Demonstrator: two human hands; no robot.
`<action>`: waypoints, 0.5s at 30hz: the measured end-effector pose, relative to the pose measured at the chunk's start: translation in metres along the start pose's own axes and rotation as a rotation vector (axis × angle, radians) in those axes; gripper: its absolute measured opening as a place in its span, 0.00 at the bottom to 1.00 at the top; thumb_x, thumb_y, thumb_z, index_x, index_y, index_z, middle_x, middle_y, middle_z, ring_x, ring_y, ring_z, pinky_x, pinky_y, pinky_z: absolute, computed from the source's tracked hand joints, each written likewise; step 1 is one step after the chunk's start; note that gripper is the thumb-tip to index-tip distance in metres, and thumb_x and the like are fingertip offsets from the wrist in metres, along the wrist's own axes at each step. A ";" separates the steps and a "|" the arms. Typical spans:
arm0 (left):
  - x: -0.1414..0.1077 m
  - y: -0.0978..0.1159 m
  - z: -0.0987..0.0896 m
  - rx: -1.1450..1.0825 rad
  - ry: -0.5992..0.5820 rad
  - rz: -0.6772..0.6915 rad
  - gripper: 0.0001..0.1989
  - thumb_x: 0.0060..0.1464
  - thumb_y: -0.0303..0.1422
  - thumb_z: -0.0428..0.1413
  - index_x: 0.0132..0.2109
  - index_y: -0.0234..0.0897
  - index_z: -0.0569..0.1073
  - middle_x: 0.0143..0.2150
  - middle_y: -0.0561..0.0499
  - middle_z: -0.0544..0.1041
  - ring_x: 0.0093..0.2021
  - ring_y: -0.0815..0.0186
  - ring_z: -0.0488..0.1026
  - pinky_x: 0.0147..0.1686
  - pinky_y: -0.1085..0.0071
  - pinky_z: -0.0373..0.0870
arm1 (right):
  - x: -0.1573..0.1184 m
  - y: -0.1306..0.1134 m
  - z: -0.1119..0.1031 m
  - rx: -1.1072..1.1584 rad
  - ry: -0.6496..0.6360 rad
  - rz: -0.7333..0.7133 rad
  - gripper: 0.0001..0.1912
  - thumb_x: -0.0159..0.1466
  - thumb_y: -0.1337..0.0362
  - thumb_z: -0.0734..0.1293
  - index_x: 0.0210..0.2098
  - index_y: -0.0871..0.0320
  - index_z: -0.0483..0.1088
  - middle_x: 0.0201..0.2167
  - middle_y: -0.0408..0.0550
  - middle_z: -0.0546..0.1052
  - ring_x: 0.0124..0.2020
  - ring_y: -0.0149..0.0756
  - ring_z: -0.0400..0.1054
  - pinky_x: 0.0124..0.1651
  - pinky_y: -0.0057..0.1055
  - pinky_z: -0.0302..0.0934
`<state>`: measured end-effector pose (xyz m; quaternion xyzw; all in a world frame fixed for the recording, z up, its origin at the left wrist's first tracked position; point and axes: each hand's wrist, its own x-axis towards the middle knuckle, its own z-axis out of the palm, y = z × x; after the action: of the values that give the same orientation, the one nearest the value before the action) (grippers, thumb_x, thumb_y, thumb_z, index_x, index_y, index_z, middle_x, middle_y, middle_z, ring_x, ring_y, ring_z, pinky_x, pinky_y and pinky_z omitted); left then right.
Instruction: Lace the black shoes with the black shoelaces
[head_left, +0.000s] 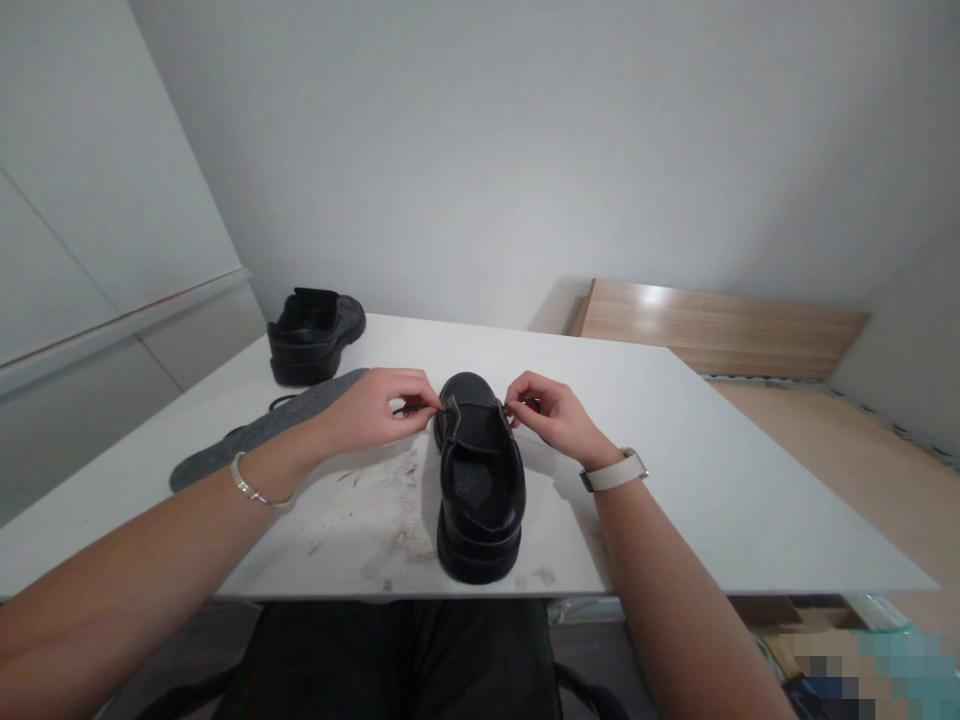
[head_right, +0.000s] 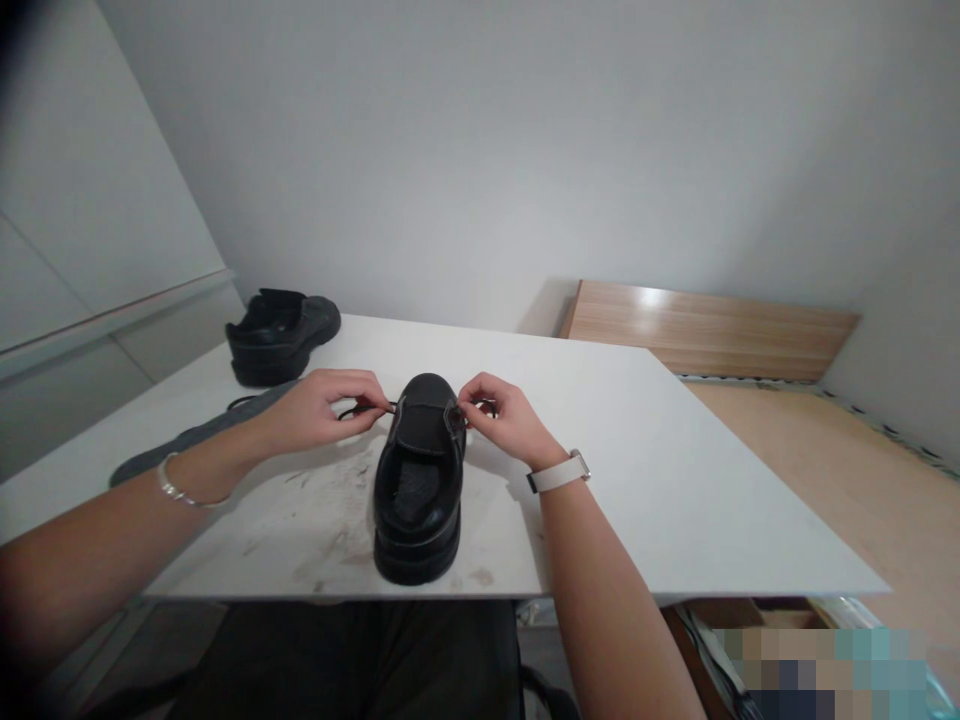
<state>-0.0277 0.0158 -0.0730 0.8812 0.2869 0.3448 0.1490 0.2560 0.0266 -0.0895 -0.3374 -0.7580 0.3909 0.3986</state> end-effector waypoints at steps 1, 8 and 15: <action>0.000 0.000 0.000 0.003 0.005 -0.002 0.06 0.59 0.28 0.56 0.35 0.34 0.77 0.31 0.49 0.76 0.31 0.69 0.71 0.34 0.72 0.67 | 0.000 -0.001 0.000 0.004 -0.004 -0.008 0.11 0.64 0.57 0.68 0.35 0.60 0.69 0.32 0.45 0.72 0.31 0.30 0.70 0.37 0.31 0.67; 0.000 0.004 0.003 0.094 0.021 0.009 0.07 0.60 0.29 0.56 0.36 0.34 0.78 0.31 0.50 0.76 0.30 0.69 0.71 0.32 0.73 0.66 | -0.002 -0.009 0.002 -0.031 -0.008 -0.053 0.10 0.64 0.58 0.68 0.36 0.59 0.70 0.34 0.47 0.73 0.34 0.31 0.68 0.37 0.31 0.66; 0.000 0.014 0.003 0.249 0.013 0.100 0.08 0.62 0.28 0.53 0.38 0.34 0.77 0.32 0.49 0.76 0.32 0.68 0.72 0.33 0.73 0.66 | -0.004 -0.020 0.003 -0.054 -0.022 -0.068 0.09 0.64 0.59 0.68 0.34 0.59 0.70 0.33 0.47 0.73 0.34 0.32 0.66 0.35 0.30 0.63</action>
<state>-0.0202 0.0046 -0.0690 0.9039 0.2843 0.3190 0.0193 0.2511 0.0126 -0.0747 -0.3177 -0.7837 0.3600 0.3940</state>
